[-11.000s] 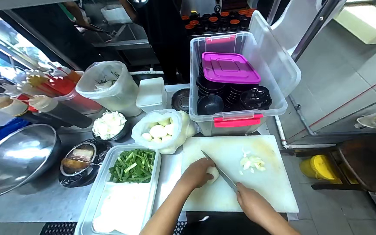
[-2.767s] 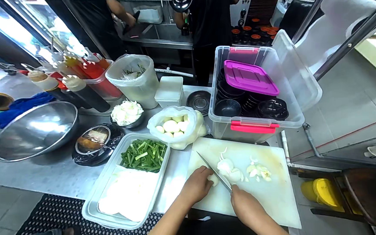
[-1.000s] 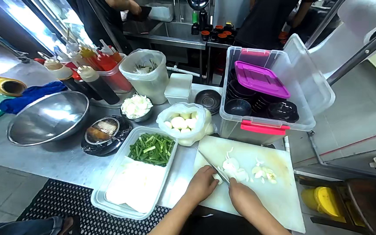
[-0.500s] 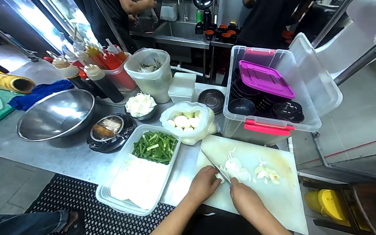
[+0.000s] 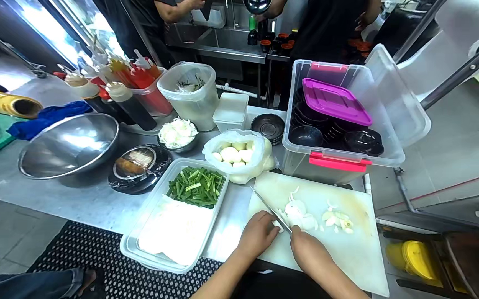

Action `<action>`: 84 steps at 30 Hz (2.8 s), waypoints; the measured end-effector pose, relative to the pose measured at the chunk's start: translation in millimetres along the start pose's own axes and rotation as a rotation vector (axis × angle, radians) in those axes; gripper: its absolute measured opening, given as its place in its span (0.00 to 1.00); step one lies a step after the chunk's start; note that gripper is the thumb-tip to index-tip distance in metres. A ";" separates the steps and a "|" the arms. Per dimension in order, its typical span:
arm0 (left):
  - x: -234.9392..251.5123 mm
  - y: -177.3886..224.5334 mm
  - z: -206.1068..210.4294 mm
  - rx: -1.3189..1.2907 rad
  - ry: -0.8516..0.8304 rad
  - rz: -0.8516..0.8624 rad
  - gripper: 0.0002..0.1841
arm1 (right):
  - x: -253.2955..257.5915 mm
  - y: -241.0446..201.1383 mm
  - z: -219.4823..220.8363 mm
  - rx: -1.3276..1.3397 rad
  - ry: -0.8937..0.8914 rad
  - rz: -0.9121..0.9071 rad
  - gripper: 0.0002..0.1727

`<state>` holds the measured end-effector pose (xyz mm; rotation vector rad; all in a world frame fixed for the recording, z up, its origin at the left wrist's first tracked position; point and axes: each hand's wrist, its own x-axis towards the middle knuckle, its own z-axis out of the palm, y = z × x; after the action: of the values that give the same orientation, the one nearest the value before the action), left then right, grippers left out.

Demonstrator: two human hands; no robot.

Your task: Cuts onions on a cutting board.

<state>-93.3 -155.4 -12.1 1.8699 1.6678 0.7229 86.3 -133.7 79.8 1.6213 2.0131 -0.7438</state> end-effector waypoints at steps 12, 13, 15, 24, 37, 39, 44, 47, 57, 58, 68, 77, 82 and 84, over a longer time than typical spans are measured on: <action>-3.5 -8.2 9.6 0.014 0.087 0.061 0.18 | -1.2 -0.4 14.5 -0.027 0.009 0.005 0.19; -3.6 -8.5 10.5 0.016 0.094 0.067 0.18 | 4.9 -2.9 16.2 -0.023 0.010 0.003 0.19; -4.1 -10.5 12.3 0.020 0.118 0.086 0.18 | 10.5 -5.9 13.6 -0.020 0.003 -0.004 0.19; -8.5 -18.7 23.2 0.012 0.232 0.167 0.18 | -24.4 10.5 2.1 -0.030 0.013 -0.015 0.19; -8.0 -19.3 26.2 -0.008 0.278 0.187 0.15 | 5.8 -9.1 13.2 -0.049 0.002 0.009 0.18; -7.4 -20.2 25.8 -0.007 0.290 0.183 0.15 | 11.1 -8.0 10.7 -0.029 -0.020 -0.008 0.18; -8.5 -19.4 28.8 0.032 0.298 0.174 0.17 | 1.9 2.6 1.5 -0.016 -0.017 0.005 0.18; -9.1 -19.5 28.7 0.040 0.292 0.171 0.17 | -10.9 8.1 1.1 -0.025 0.003 -0.003 0.18; -7.8 -19.5 28.8 0.037 0.305 0.205 0.16 | -23.5 14.8 6.1 -0.024 -0.011 -0.013 0.20; -8.0 -19.7 28.6 0.033 0.306 0.207 0.16 | -23.1 14.0 6.8 -0.025 -0.010 -0.010 0.20; -7.3 -19.5 27.5 0.018 0.306 0.212 0.16 | 9.9 -4.1 12.7 -0.002 -0.040 -0.014 0.18; -10.6 -21.4 28.5 0.043 0.290 0.202 0.16 | -8.0 6.7 1.6 0.011 0.005 -0.035 0.18; -9.6 -21.0 28.7 0.044 0.293 0.201 0.15 | -17.4 16.3 5.5 -0.004 0.000 -0.026 0.18; -9.7 -21.3 28.1 0.042 0.296 0.203 0.15 | -19.3 17.9 7.4 0.007 -0.011 -0.037 0.20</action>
<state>-89.9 -164.0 -47.5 2.0626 1.6922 1.1023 107.9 -149.9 84.2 1.5841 2.0399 -0.7728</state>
